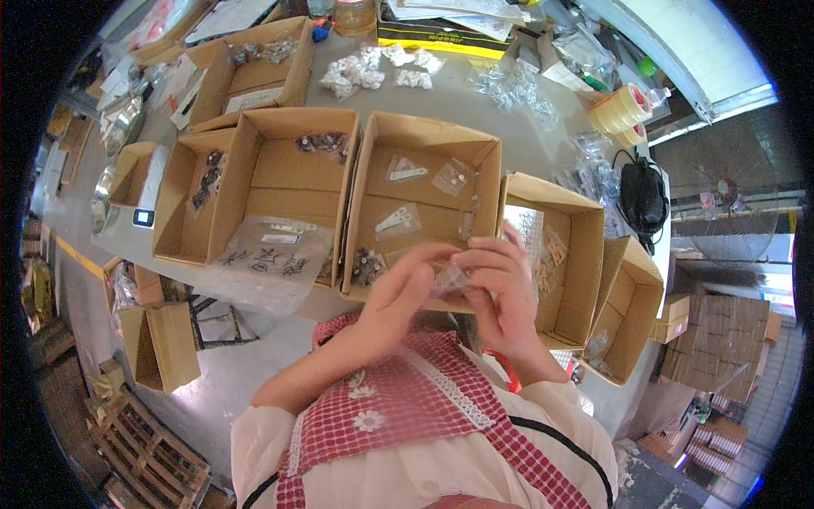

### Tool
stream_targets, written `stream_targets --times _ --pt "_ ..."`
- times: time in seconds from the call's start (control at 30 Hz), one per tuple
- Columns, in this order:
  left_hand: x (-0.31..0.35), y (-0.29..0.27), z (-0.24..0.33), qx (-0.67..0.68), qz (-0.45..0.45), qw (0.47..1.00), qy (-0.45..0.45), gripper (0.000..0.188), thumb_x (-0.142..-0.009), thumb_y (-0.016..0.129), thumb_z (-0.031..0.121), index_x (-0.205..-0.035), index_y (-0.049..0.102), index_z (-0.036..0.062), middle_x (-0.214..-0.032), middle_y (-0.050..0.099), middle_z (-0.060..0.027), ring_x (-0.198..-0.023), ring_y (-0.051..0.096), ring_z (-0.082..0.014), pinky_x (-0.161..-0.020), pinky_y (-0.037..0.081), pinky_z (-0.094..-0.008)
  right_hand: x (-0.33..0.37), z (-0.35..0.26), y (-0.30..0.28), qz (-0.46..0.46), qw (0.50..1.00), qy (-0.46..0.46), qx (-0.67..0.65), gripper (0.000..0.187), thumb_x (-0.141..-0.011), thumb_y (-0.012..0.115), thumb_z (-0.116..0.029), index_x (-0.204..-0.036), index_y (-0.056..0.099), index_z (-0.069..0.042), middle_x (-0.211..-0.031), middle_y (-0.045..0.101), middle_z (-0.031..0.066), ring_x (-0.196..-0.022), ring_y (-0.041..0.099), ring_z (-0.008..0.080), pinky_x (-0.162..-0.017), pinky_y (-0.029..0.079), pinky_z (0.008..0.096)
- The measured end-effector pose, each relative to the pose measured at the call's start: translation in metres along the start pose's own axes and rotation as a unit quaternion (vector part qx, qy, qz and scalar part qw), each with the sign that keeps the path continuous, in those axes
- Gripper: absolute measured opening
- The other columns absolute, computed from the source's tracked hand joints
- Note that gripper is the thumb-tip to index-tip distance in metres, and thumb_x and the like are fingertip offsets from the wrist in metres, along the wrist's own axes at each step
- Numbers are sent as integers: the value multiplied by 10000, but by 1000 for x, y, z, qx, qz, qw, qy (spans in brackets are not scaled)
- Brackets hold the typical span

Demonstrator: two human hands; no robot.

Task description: The person places small metal brackets and fasteners into a clear plastic bag by hand, then sets the bag into a cardboard box.

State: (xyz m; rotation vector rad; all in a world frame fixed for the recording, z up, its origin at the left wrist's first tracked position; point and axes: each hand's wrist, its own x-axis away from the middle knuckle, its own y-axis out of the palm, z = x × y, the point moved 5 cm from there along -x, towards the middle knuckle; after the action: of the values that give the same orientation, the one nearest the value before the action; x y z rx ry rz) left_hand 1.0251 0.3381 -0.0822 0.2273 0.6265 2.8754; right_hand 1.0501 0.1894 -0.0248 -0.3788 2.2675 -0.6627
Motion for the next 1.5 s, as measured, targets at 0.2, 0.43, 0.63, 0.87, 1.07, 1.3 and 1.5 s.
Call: stream_targets --times 0.2,0.43,0.63,0.87,1.07,1.3,1.5 --pt "8 2 13 -133 -38 987 82 316 -1015 498 84 -1318 553 9 -1234 639 -114 -1111 610 -178 -938 477 -311 21 9 3 16 970 139 -201 183 -831 615 74 -973 570 -33 -1243 616 248 -1261 529 422 -1056 417 487" --pt "6 7 28 -303 -87 923 220 264 -883 600 -47 -1131 647 29 -1076 688 -147 -957 681 -313 -813 537 -354 15 4 4 -44 960 55 -270 129 -853 587 58 -942 544 -26 -1368 515 306 -1353 436 463 -1103 363 516" --pt "5 3 30 -337 -79 905 247 242 -838 644 -38 -1065 645 45 -1019 695 -141 -938 680 -331 -784 543 -363 18 6 8 -46 958 26 -283 165 -862 586 37 -999 527 -32 -1394 488 313 -1367 399 496 -1119 322 563" --pt "4 -2 40 -377 -11 891 251 259 -816 655 -48 -1058 631 39 -961 699 -140 -871 692 -324 -738 549 -359 16 3 15 -133 933 52 -330 183 -892 555 43 -1045 516 -51 -1397 471 335 -1378 385 490 -1144 265 578" --pt "-6 -9 40 -341 18 887 312 246 -815 633 -95 -1029 611 24 -1025 680 -174 -996 680 -344 -841 541 -390 -4 9 12 -39 950 101 -294 178 -859 604 38 -1017 558 -30 -1340 530 291 -1333 457 448 -1147 274 575" --pt "-10 -14 44 -257 22 916 308 246 -821 582 -153 -1017 587 -5 -1051 666 -183 -1083 653 -349 -939 515 -418 -21 9 2 -52 989 40 -132 162 -809 665 13 -958 614 -29 -1262 596 212 -1227 558 358 -1152 267 593" --pt "-10 -16 41 -259 18 915 308 252 -816 574 -157 -1018 587 -6 -1039 666 -176 -1070 659 -341 -923 517 -406 -23 -2 -3 -31 999 -44 6 130 -807 651 17 -908 627 -62 -1042 687 88 -1141 604 290 -1173 163 640"
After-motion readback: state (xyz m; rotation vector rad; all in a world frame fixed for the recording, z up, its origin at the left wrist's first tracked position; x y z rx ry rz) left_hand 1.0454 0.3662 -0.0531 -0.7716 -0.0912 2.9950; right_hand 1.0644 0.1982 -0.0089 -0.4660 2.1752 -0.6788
